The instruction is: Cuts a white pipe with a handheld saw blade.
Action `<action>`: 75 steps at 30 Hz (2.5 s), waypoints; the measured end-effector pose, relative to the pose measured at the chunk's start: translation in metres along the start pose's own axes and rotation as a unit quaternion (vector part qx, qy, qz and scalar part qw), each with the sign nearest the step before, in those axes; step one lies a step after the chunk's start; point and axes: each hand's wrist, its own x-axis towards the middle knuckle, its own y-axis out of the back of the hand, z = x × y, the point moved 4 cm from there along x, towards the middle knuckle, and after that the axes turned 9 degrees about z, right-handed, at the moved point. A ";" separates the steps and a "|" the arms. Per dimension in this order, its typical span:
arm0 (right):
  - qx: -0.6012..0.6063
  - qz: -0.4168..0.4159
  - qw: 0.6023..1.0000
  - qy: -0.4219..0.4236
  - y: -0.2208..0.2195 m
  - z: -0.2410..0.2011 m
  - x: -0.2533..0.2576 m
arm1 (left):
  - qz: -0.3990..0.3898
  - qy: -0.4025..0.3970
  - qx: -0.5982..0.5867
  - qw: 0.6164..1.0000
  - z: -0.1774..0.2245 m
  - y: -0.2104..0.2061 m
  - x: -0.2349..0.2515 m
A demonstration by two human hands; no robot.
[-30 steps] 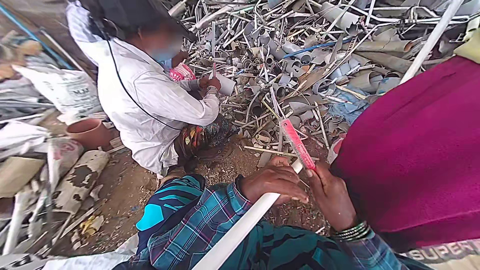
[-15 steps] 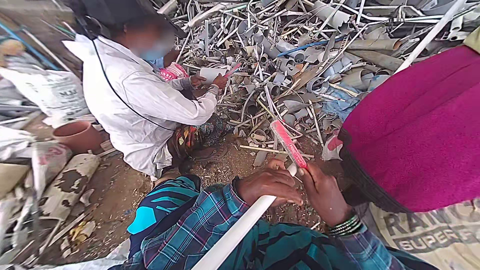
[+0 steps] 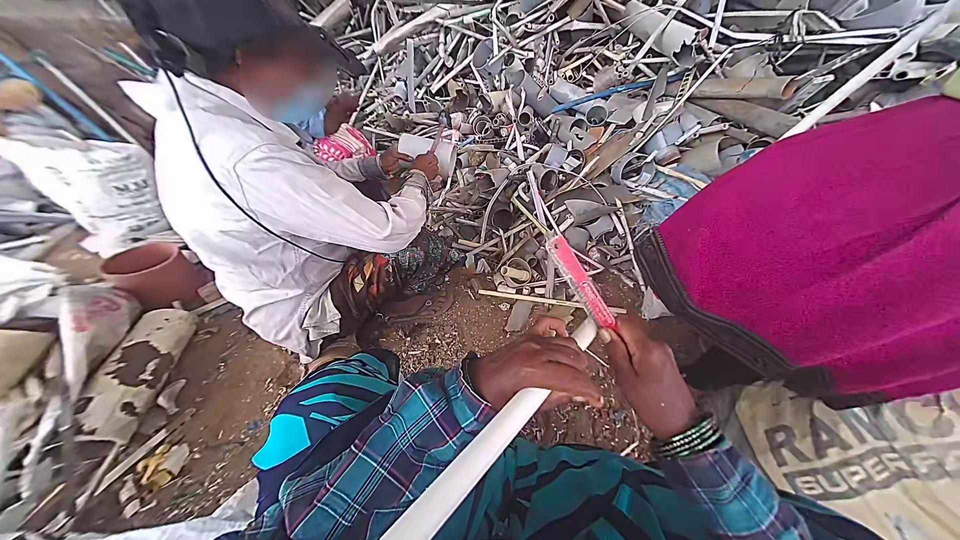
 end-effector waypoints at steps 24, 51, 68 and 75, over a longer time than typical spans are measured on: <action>0.013 0.066 0.997 0.043 -0.011 -0.005 -0.008 | 0.017 0.004 0.012 1.000 -0.002 0.002 -0.002; -0.060 -0.228 0.969 -0.073 0.003 -0.003 0.003 | -0.104 0.013 0.003 0.994 0.000 -0.009 -0.011; -0.016 -0.121 0.993 0.003 0.003 -0.006 -0.005 | -0.076 0.010 0.013 0.997 -0.001 -0.005 -0.008; -0.024 -0.090 0.996 -0.009 -0.001 0.000 -0.004 | -0.060 0.005 0.014 0.998 -0.002 -0.001 -0.008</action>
